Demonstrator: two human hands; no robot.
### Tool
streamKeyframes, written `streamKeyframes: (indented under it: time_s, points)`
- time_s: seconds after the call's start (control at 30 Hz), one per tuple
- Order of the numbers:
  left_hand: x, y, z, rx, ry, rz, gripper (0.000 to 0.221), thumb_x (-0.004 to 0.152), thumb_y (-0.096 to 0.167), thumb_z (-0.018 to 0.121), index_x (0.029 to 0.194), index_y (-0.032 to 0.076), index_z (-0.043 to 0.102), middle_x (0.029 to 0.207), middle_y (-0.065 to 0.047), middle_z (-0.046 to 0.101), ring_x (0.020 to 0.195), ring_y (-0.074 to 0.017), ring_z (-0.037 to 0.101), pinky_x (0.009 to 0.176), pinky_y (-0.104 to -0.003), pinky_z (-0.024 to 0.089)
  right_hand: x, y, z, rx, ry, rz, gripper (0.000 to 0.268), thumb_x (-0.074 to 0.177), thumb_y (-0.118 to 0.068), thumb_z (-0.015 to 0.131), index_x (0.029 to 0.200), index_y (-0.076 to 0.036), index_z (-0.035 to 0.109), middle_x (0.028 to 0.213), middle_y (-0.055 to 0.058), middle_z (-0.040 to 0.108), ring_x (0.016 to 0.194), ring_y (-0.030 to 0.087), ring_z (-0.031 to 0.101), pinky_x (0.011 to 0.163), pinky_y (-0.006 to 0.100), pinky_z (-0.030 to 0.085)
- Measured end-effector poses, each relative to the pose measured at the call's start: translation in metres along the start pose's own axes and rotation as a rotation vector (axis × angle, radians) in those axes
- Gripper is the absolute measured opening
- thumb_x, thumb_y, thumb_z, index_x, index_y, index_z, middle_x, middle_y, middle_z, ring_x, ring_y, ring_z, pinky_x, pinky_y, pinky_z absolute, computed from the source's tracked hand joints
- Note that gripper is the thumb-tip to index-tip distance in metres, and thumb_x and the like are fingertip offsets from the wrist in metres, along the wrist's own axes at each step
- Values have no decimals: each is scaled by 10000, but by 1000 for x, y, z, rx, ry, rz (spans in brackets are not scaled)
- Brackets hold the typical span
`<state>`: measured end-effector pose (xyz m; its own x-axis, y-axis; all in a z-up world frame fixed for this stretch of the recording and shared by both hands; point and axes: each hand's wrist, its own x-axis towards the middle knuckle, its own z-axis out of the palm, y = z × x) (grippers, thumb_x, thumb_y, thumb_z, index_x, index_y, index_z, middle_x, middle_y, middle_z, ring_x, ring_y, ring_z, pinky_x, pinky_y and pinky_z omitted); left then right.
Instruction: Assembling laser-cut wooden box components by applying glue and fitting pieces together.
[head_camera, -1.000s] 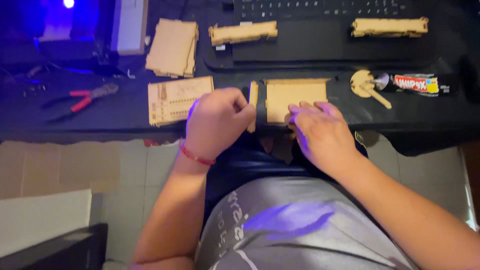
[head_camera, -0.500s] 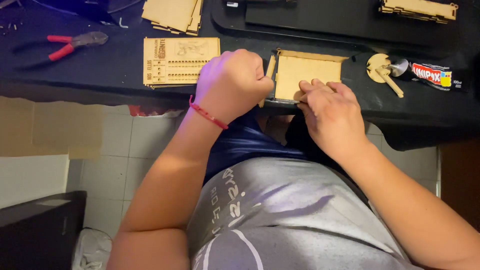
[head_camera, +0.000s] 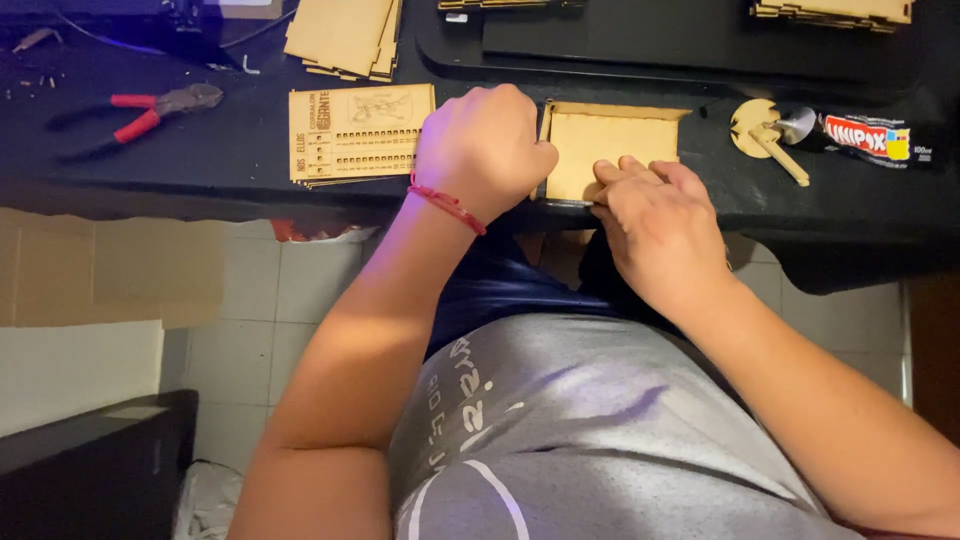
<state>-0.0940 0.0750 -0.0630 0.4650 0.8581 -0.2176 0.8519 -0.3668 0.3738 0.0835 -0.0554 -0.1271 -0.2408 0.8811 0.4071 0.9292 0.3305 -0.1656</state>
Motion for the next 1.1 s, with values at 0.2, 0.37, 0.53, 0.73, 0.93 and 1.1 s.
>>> streamKeyframes:
  time_s: [0.2,0.37,0.53,0.73,0.93,1.1]
  points:
    - [5,-1,9,34,12,13,177,679,283,546,656,120,613,677,-118,654,650,-416,604,592,-485,478,6,-5,-8,-17,-50,-7,76,976,-43,585,985,-103,631,1109,24,674,1063,263,672,1038,447,397]
    - [5,3,9,66,10,2,144,678,260,542,670,153,639,714,-112,672,693,-422,619,615,-491,485,0,-1,1,-15,-37,13,72,981,-50,588,987,-77,654,1192,22,685,1134,298,679,1062,489,393]
    - [6,10,7,104,-16,-3,155,705,246,531,707,131,636,746,-118,681,703,-426,619,616,-495,483,-6,4,7,-16,-26,12,91,960,-100,624,1042,-69,648,1264,70,710,1182,317,673,1091,492,377]
    - [5,19,-1,103,-97,-80,179,689,190,488,708,84,631,764,-161,670,717,-446,604,630,-482,471,2,8,21,-176,-355,172,410,947,-132,391,1285,-63,613,1265,71,683,1323,206,561,1148,411,301]
    - [2,8,5,49,-16,4,264,716,279,470,540,107,374,683,-147,240,604,-318,264,529,-466,304,11,-4,-8,-232,162,-133,201,810,57,551,759,-137,539,1033,43,712,910,221,700,887,403,470]
    - [0,11,7,10,-33,-68,365,802,298,541,538,152,337,554,-37,303,586,-223,298,538,-405,322,14,-9,-23,-176,123,-116,176,828,27,543,785,-143,534,834,34,503,812,248,580,911,445,461]
